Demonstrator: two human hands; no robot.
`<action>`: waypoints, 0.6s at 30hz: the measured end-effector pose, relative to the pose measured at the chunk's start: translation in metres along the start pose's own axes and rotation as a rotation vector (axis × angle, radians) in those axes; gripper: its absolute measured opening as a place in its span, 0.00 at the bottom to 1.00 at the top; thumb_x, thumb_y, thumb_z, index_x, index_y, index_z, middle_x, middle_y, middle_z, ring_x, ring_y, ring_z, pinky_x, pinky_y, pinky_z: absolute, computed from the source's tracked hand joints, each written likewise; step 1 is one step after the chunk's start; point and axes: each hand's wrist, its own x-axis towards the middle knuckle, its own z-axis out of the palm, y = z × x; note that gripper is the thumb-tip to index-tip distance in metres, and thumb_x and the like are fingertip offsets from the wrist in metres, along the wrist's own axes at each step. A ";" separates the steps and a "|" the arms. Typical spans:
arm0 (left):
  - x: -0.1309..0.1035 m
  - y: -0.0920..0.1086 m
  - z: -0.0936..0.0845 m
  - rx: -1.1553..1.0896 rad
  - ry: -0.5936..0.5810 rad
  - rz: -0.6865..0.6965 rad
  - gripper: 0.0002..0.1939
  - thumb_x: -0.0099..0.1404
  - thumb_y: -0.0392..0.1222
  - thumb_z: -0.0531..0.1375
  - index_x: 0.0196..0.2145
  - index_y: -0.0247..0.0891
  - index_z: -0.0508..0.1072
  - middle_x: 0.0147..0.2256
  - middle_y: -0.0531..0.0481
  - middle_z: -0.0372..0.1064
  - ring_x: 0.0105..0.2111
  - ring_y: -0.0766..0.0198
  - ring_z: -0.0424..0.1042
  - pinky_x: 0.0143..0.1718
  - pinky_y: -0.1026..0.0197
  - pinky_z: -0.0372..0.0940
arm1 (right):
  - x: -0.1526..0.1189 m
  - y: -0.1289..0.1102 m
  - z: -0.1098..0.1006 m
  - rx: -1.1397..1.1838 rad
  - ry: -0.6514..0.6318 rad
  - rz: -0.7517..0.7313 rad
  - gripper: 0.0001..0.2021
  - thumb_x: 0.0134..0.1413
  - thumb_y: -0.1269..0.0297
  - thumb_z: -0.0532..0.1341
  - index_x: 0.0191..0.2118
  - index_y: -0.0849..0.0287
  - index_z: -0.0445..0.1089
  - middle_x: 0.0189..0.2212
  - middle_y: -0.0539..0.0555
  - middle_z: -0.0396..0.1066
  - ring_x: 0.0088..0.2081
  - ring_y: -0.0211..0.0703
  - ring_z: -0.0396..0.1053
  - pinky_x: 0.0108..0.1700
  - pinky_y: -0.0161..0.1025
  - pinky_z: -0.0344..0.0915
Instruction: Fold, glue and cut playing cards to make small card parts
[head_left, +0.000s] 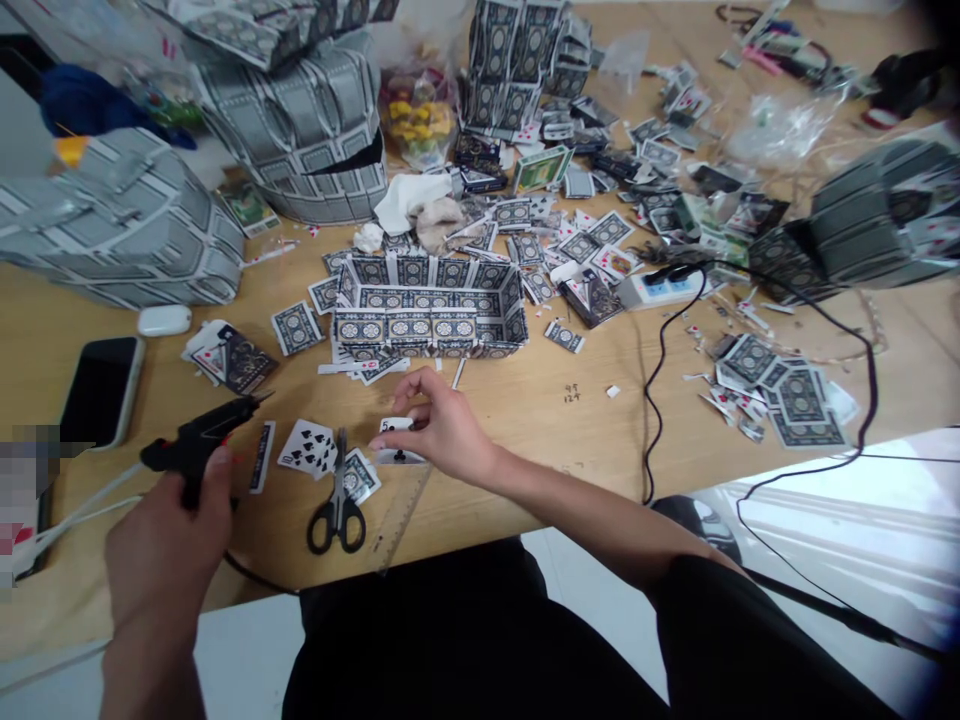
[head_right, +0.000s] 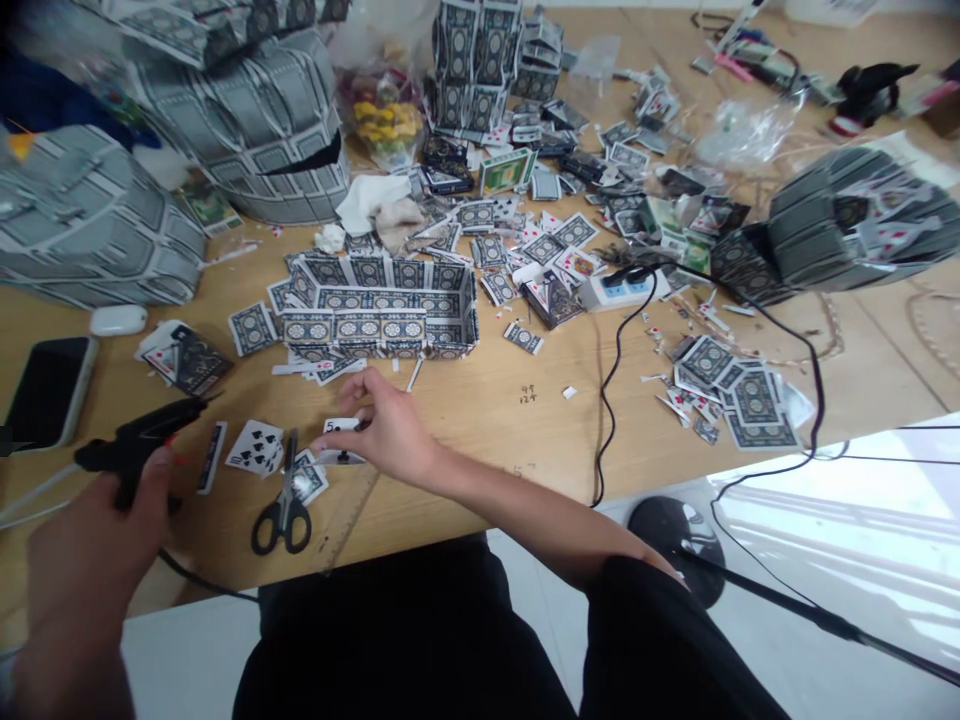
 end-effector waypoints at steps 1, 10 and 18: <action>0.000 -0.001 0.001 -0.044 0.005 0.008 0.26 0.72 0.65 0.56 0.24 0.46 0.61 0.16 0.54 0.52 0.20 0.55 0.60 0.27 0.61 0.51 | 0.000 -0.001 0.000 -0.004 -0.007 -0.001 0.34 0.40 0.46 0.85 0.44 0.54 0.67 0.38 0.47 0.72 0.34 0.37 0.73 0.34 0.34 0.69; -0.010 -0.008 -0.007 -0.099 -0.020 -0.052 0.23 0.70 0.67 0.61 0.34 0.43 0.75 0.25 0.50 0.69 0.23 0.55 0.62 0.27 0.60 0.52 | -0.006 -0.010 0.000 -0.106 -0.031 -0.089 0.36 0.41 0.39 0.83 0.33 0.52 0.58 0.28 0.42 0.60 0.28 0.36 0.57 0.30 0.36 0.55; -0.052 0.041 0.012 -0.760 -0.395 0.408 0.22 0.75 0.62 0.60 0.38 0.42 0.79 0.33 0.50 0.77 0.34 0.57 0.76 0.37 0.60 0.70 | -0.012 -0.009 0.003 -0.037 -0.154 -0.146 0.41 0.38 0.33 0.81 0.30 0.50 0.51 0.27 0.42 0.59 0.27 0.37 0.53 0.30 0.39 0.52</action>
